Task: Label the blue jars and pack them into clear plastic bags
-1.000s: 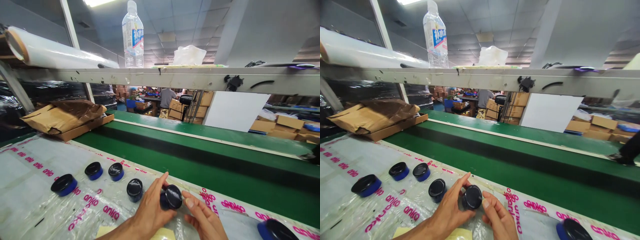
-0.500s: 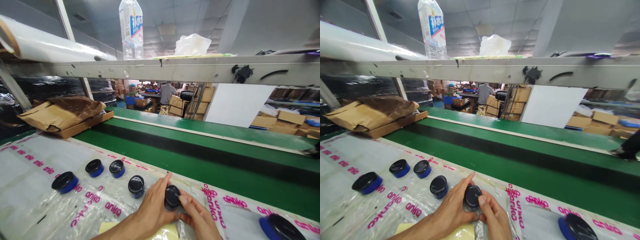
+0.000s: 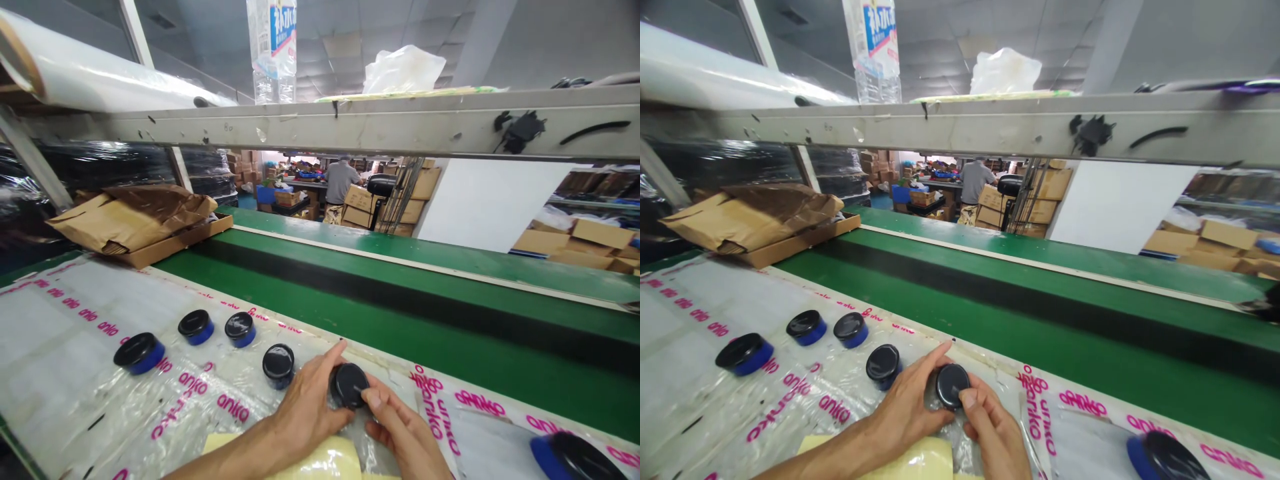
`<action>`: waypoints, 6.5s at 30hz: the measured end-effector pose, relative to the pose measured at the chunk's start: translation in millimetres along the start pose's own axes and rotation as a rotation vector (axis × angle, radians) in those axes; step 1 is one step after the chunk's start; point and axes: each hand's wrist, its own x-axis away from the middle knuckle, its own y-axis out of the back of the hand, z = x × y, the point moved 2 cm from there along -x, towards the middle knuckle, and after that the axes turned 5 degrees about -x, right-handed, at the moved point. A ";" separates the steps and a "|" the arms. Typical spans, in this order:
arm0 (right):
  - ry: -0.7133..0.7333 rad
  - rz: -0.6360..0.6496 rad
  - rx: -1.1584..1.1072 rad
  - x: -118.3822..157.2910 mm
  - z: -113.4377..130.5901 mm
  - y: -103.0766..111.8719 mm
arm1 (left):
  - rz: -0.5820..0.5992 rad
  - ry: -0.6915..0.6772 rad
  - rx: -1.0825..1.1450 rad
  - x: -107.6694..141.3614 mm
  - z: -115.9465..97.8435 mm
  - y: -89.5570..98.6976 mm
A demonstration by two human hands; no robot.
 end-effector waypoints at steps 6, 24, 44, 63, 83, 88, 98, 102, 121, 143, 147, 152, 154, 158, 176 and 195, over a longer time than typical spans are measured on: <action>0.091 -0.019 0.013 4.9 8.2 -4.6 | 0.163 -0.032 0.035 1.4 -8.1 7.8; 0.115 -0.163 0.185 2.2 7.5 10.7 | 0.023 0.067 0.094 2.6 -3.5 -9.4; 0.165 -0.060 0.179 5.5 14.4 0.0 | -0.036 -0.114 0.086 4.8 2.1 -9.5; 0.234 -0.063 0.247 0.7 5.4 3.8 | -0.030 -0.221 0.000 7.6 -6.7 -6.5; 0.275 -0.031 0.236 3.2 7.9 0.4 | -0.009 -0.243 0.026 7.7 -5.6 -6.3; 0.284 -0.010 0.252 5.0 10.7 -0.4 | -0.018 -0.252 0.030 8.1 -4.8 -7.2; 0.336 -0.030 0.304 3.6 6.6 0.9 | -0.017 -0.254 0.025 7.9 -3.8 -7.9; 0.367 -0.052 0.326 3.5 6.2 1.1 | -0.021 -0.261 0.025 8.1 -4.7 -7.6; 0.448 -0.060 0.407 5.7 3.1 1.4 | -0.017 -0.250 0.028 8.1 -2.7 -8.0; 0.429 -0.048 0.347 7.3 4.6 -0.8 | 0.039 -0.116 0.079 8.8 -20.3 11.2; 0.430 -0.024 0.344 7.8 5.9 -2.5 | -0.011 -0.090 0.133 6.9 -15.5 7.5; 0.438 -0.033 0.338 7.2 5.6 -2.9 | -0.061 -0.043 0.204 4.3 -17.2 2.6; 0.430 -0.044 0.338 7.3 5.8 -2.8 | -0.074 -0.005 0.251 3.7 -18.2 1.0; 0.417 -0.102 0.349 7.5 5.5 -0.9 | -0.098 0.046 0.304 2.9 -17.8 -2.8; 0.261 -0.155 0.213 4.5 7.3 -2.6 | -0.014 0.055 0.222 9.2 -19.6 5.2; 0.207 -0.059 0.303 -10.1 -5.2 7.9 | 0.038 -0.002 0.174 2.7 -21.8 3.9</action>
